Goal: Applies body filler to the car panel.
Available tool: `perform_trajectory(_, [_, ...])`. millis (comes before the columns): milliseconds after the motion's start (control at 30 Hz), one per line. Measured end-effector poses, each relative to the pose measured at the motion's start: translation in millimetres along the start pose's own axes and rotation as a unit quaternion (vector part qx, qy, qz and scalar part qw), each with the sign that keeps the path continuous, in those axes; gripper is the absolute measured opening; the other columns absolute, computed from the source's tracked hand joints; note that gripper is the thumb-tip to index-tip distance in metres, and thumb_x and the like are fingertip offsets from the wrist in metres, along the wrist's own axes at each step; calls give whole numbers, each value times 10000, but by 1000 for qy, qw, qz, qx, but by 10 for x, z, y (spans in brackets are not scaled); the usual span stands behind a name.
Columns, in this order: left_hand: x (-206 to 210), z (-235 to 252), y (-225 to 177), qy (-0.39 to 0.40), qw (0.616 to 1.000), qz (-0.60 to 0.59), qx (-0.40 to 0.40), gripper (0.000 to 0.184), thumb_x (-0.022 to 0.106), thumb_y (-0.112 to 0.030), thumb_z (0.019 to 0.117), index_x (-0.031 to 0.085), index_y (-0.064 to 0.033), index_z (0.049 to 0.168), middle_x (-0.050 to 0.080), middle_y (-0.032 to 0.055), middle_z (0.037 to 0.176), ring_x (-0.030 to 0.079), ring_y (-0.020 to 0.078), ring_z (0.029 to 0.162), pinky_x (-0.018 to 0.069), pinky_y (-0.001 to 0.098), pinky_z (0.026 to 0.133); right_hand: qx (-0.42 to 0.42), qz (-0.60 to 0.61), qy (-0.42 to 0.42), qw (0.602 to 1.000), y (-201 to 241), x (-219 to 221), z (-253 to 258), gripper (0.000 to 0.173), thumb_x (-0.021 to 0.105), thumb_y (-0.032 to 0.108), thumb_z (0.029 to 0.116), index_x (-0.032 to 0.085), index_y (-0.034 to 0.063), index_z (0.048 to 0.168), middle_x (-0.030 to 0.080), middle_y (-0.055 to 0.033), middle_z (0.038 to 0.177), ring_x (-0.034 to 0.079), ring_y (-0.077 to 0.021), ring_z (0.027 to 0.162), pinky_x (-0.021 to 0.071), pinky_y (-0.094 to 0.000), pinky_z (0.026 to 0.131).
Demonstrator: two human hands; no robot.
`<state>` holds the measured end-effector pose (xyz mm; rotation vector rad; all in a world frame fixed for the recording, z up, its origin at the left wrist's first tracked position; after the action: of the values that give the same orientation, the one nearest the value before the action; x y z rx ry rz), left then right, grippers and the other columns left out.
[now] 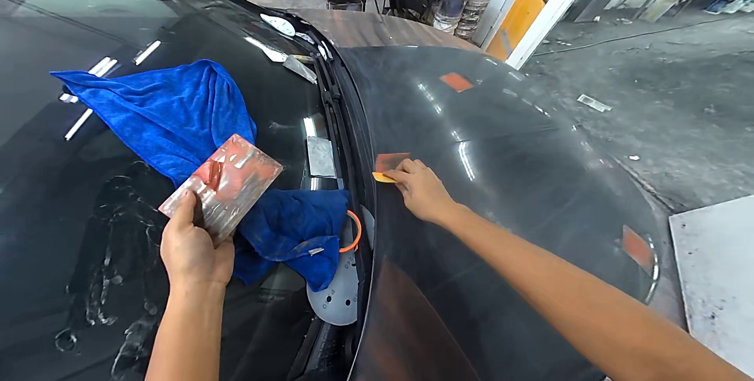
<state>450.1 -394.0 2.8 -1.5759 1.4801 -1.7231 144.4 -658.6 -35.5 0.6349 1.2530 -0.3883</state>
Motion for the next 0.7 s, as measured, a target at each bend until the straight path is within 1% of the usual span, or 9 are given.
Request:
perform_trajectory(67, [3, -13, 10, 4, 1000, -1, -2, 339, 421, -344, 1095, 572, -134, 1313, 668, 85, 1224, 670, 239, 1117, 564, 498, 941, -13, -1, -12, 1000, 94, -7, -168, 332, 565, 150, 1015, 712, 247, 1296, 651, -46, 1142, 603, -256, 1094, 521, -464, 899])
perform_trajectory(233, [28, -61, 60, 8, 1000, 5, -10, 352, 419, -344, 1094, 566, -133, 1335, 663, 82, 1251, 658, 237, 1150, 552, 498, 960, -23, 7, -11, 1000, 274, -11, -557, 374, 584, 140, 995, 694, 263, 1330, 638, -31, 1149, 591, -235, 1091, 510, -443, 901])
perform_trajectory(267, [36, -70, 64, 7, 1000, 7, -11, 350, 422, -346, 1094, 564, -136, 1334, 663, 76, 1248, 657, 230, 1150, 553, 491, 959, -28, 14, -17, 999, 321, -28, -635, 371, 595, 131, 988, 700, 250, 1324, 643, -40, 1144, 595, -244, 1086, 511, -451, 894])
perform_trajectory(367, [43, -77, 71, 5, 1000, 12, -14, 351, 429, -358, 1091, 571, -138, 1324, 664, 74, 1242, 662, 227, 1132, 557, 481, 942, -38, 11, -14, 999, 445, -23, -875, 396, 588, 152, 979, 684, 271, 1344, 636, -19, 1151, 587, -221, 1096, 509, -427, 893])
perform_trajectory(433, [39, -66, 80, 8, 1000, 12, -16, 351, 419, -360, 1092, 562, -143, 1329, 658, 72, 1250, 659, 227, 1137, 557, 485, 945, -45, 11, -10, 999, 519, -1, -1034, 399, 583, 168, 981, 678, 283, 1351, 638, -13, 1168, 586, -215, 1117, 508, -421, 909])
perform_trajectory(533, [38, -56, 89, 15, 1000, 11, -17, 353, 404, -356, 1098, 556, -148, 1340, 655, 72, 1264, 656, 230, 1146, 554, 485, 953, -56, 14, -5, 998, 600, 53, -1279, 409, 539, 194, 1001, 652, 321, 1373, 636, -1, 1191, 580, -203, 1149, 507, -423, 932])
perform_trajectory(633, [46, -65, 95, 21, 1000, 15, -15, 357, 388, -355, 1100, 553, -150, 1342, 656, 68, 1261, 656, 231, 1142, 551, 486, 953, -68, 27, 17, 997, 691, 61, -1536, 463, 522, 169, 997, 609, 343, 1418, 649, -19, 1238, 583, -228, 1208, 506, -455, 981])
perform_trajectory(700, [46, -75, 98, 21, 999, 16, -18, 355, 394, -360, 1097, 556, -158, 1339, 659, 61, 1257, 657, 225, 1139, 550, 481, 953, -87, 29, 32, 995, 751, 37, -1722, 503, 525, 143, 977, 588, 339, 1436, 649, -34, 1258, 583, -249, 1218, 504, -463, 986])
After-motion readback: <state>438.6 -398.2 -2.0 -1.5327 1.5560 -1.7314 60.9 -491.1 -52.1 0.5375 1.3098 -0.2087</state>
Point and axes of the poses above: each hand's wrist, its own z-axis towards the middle knuckle, its own x-axis out of the palm, y = z × x, the point moved 8 cm from there along z, towards the middle knuckle
